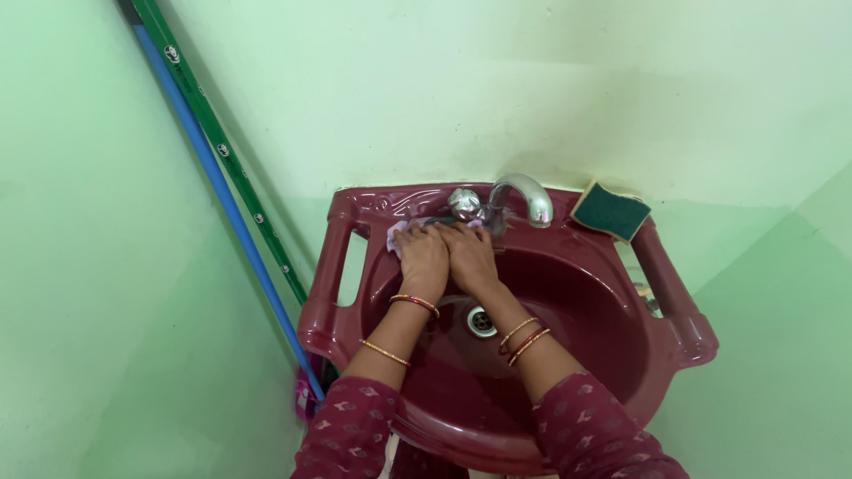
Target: The person washes a small patterned cloth by hand in a maroon sink, repeatedly wetting, scrubbing, and rinsing it under running water. The cloth is wrung and manipulated throughout the process.
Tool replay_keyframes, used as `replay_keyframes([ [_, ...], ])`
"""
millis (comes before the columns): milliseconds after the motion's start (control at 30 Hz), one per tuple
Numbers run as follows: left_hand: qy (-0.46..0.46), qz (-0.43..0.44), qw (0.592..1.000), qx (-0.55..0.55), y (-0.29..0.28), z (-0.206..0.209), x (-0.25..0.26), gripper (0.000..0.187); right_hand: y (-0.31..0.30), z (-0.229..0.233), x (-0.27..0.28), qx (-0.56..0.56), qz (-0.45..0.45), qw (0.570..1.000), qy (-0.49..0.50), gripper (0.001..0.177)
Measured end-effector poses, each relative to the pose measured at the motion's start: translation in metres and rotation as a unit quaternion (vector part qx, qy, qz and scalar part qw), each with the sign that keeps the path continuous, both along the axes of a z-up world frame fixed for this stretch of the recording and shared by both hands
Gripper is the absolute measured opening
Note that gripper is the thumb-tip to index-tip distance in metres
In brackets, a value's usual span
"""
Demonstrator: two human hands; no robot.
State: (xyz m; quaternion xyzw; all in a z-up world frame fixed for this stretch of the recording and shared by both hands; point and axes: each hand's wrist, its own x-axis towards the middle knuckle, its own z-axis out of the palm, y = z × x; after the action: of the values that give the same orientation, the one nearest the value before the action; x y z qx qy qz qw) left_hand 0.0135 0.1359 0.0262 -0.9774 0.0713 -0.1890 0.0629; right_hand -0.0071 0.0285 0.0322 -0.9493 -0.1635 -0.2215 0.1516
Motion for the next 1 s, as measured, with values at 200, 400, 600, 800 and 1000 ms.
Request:
replay_keyframes([
  [200,0.045,0.063,0.996,0.051,0.008,0.013,-0.022,0.045,0.012,0.009,-0.007,0.056,0.082,0.993,0.059,0.053],
  [400,0.043,0.096,0.993,0.058,0.011,0.017,-0.044,0.049,0.014,0.007,-0.009,0.068,0.132,0.986,0.08,0.058],
  [600,0.092,0.101,0.983,0.122,0.015,0.02,-0.068,0.049,0.015,0.008,-0.01,0.082,0.219,0.967,0.097,0.047],
  [800,0.068,0.115,0.989,0.067,0.02,0.02,-0.081,0.042,0.018,0.007,-0.008,0.097,0.253,0.955,0.121,0.04],
  [1000,0.064,0.084,0.993,0.053,0.031,0.029,-0.106,0.033,0.023,0.011,-0.012,0.113,0.293,0.94,0.137,0.03],
])
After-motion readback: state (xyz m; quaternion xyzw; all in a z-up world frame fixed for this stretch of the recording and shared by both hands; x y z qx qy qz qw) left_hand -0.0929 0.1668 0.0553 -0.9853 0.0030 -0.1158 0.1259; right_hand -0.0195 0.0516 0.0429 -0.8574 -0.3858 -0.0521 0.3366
